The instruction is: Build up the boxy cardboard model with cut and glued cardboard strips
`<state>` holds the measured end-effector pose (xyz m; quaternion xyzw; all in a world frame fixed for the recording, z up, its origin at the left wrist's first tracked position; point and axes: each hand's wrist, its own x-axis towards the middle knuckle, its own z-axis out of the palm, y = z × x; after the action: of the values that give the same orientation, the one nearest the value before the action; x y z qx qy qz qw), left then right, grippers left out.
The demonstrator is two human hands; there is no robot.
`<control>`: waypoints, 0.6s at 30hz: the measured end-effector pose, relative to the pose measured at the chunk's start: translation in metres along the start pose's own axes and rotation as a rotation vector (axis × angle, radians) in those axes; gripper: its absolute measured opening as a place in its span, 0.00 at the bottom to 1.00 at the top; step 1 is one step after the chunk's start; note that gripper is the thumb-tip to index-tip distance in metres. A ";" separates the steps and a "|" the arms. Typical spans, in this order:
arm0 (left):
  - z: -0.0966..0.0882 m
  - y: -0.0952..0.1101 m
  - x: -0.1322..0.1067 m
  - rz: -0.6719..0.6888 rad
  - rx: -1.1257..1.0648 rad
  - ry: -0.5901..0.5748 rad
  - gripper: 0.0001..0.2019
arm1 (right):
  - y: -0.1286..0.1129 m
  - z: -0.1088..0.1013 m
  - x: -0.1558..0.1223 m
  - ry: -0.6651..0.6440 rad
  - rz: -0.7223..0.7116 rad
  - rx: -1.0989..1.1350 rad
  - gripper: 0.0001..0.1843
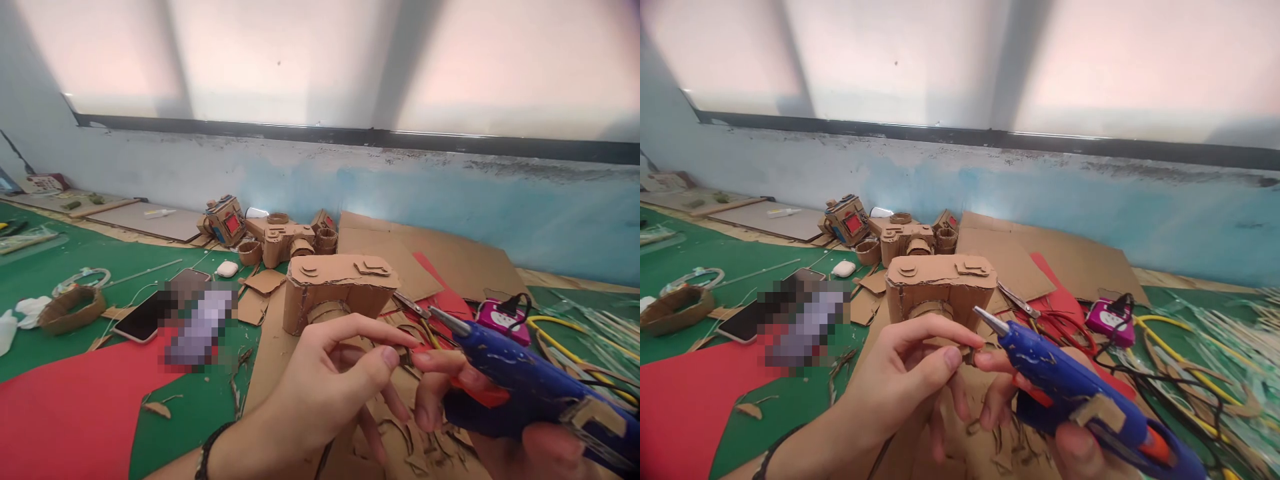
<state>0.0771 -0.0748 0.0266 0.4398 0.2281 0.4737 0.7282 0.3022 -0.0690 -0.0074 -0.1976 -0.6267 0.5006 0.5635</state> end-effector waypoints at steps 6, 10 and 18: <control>-0.003 0.007 0.001 0.058 0.037 0.039 0.11 | 0.003 -0.009 -0.002 0.045 0.030 -0.015 0.23; -0.010 0.020 0.002 0.167 0.079 0.128 0.10 | -0.002 0.001 0.004 0.093 -0.002 -0.042 0.20; -0.020 0.028 0.005 0.396 0.133 0.333 0.07 | -0.008 0.010 0.010 0.102 0.030 -0.124 0.19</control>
<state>0.0504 -0.0576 0.0410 0.4385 0.2849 0.6568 0.5433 0.2928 -0.0689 0.0061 -0.2667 -0.6241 0.4583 0.5738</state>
